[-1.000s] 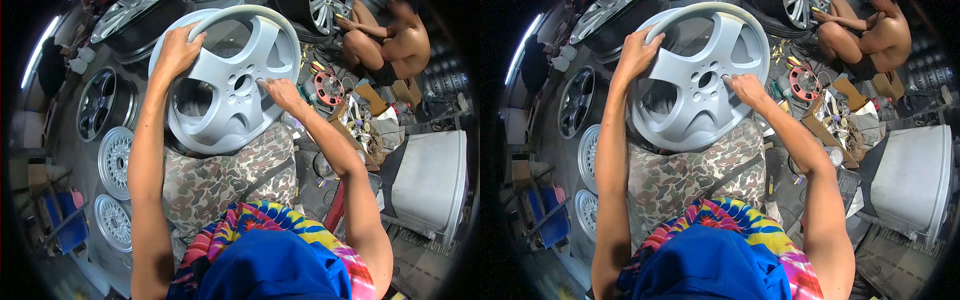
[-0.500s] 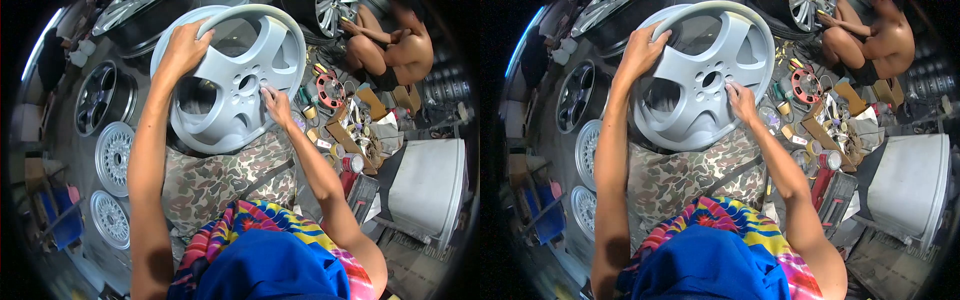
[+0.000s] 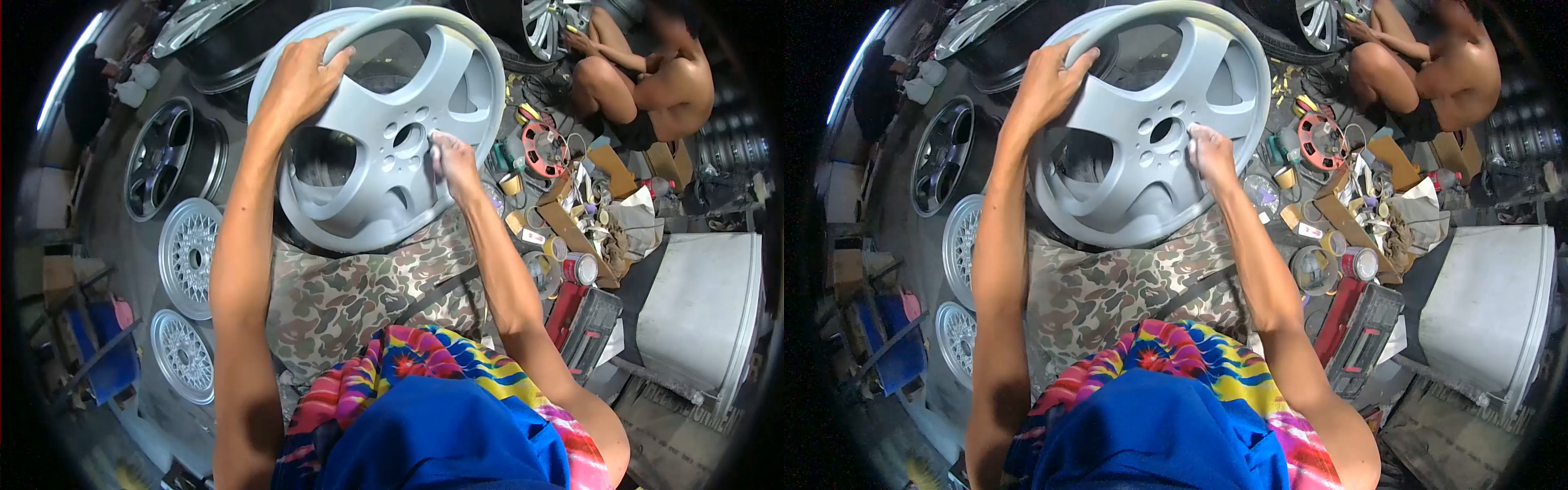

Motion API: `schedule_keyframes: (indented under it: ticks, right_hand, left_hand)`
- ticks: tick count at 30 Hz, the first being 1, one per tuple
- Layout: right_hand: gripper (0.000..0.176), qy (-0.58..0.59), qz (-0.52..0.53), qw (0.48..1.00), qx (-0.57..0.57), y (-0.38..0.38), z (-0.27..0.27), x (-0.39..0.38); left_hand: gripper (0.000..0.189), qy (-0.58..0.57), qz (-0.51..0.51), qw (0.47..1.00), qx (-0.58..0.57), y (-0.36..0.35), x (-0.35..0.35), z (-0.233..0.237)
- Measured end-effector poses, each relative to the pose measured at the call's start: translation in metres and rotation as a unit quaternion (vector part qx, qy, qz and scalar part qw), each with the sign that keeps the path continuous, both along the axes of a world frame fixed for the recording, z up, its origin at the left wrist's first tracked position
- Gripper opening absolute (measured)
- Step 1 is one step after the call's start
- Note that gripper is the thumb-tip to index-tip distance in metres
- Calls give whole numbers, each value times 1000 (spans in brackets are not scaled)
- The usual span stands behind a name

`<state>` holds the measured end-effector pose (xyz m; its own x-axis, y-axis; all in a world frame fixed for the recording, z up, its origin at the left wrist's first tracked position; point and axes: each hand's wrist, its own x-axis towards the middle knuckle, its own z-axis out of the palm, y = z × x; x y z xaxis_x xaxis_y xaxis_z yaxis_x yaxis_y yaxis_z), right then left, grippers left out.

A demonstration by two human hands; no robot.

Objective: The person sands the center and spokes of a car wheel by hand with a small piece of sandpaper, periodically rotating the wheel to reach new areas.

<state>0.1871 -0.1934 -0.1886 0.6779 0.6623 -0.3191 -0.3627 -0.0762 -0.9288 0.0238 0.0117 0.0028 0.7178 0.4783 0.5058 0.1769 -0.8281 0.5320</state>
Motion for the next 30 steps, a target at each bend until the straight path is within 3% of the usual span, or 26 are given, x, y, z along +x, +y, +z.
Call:
schedule_keyframes:
  ticks: [1, 2, 3, 4, 5, 7, 9, 11, 12, 15, 16, 18, 19, 20, 21, 22, 23, 25, 30]
  right_hand:
    - [23, -3, 4, 1000, 1, -5, 3, -3]
    - [22, -337, 44, 938, -67, -15, 6, -5]
    - [21, -630, 78, 763, -124, -23, 11, -5]
    - [23, -615, 144, 755, -177, -29, 23, -2]
    - [23, -615, 145, 754, -178, -30, 24, 2]
    - [24, -687, 154, 691, -160, -25, 22, 14]
    - [23, -692, 159, 678, -190, -19, 11, 18]
    - [24, -446, 140, 881, -76, -25, 13, 16]
    - [24, -447, 144, 880, -76, -34, 14, 16]
    - [33, -168, 165, 962, -141, -77, 18, 15]
    - [33, -166, 162, 962, -143, -81, 7, 12]
    - [35, -70, -16, 993, -94, -86, -35, 5]
    - [35, -68, -16, 993, -92, -83, -49, 0]
    - [34, -79, -48, 992, -84, -76, -62, -5]
    - [34, -90, -79, 990, -74, -69, -77, -8]
    - [33, -110, -78, 989, -67, -62, -99, -7]
    - [34, -224, -50, 963, -138, -57, -92, -13]
    - [36, -209, -78, 972, -79, -43, -125, -18]
    - [37, -137, -109, 983, -61, -40, -155, -14]
  left_hand:
    - [40, -3, 4, 1000, 1, 1, 0, 1]
    - [43, -18, -29, 997, -63, 1, -2, 1]
    - [47, -33, -62, 989, -127, 0, -4, 1]
    - [49, -36, -69, 985, -152, 0, -7, 4]
    - [51, -40, -77, 981, -177, 2, -10, 7]
    - [55, -5, -73, 934, -348, 21, -21, 15]
    - [55, -81, -93, 901, -417, 42, -29, 16]
    - [50, -146, -24, 927, -346, 76, -43, 1]
    - [52, -137, 39, 946, -292, 101, -52, -15]
    - [61, -97, 188, 958, -196, 169, -86, -77]
    - [64, -57, 222, 953, -197, 183, -96, -100]
    - [76, 56, 262, 935, -234, 198, -113, -136]
    - [82, 35, 203, 924, -323, 186, -111, -149]
    - [93, 181, 242, 865, -400, 183, -113, -152]
    - [106, 150, 260, 888, -348, 166, -112, -165]
    - [112, 129, 236, 874, -406, 151, -109, -163]
    - [119, 107, 212, 855, -461, 141, -108, -160]
    - [124, 61, 208, 860, -461, 134, -106, -174]
    - [119, 43, 215, 819, -531, 98, -117, -213]
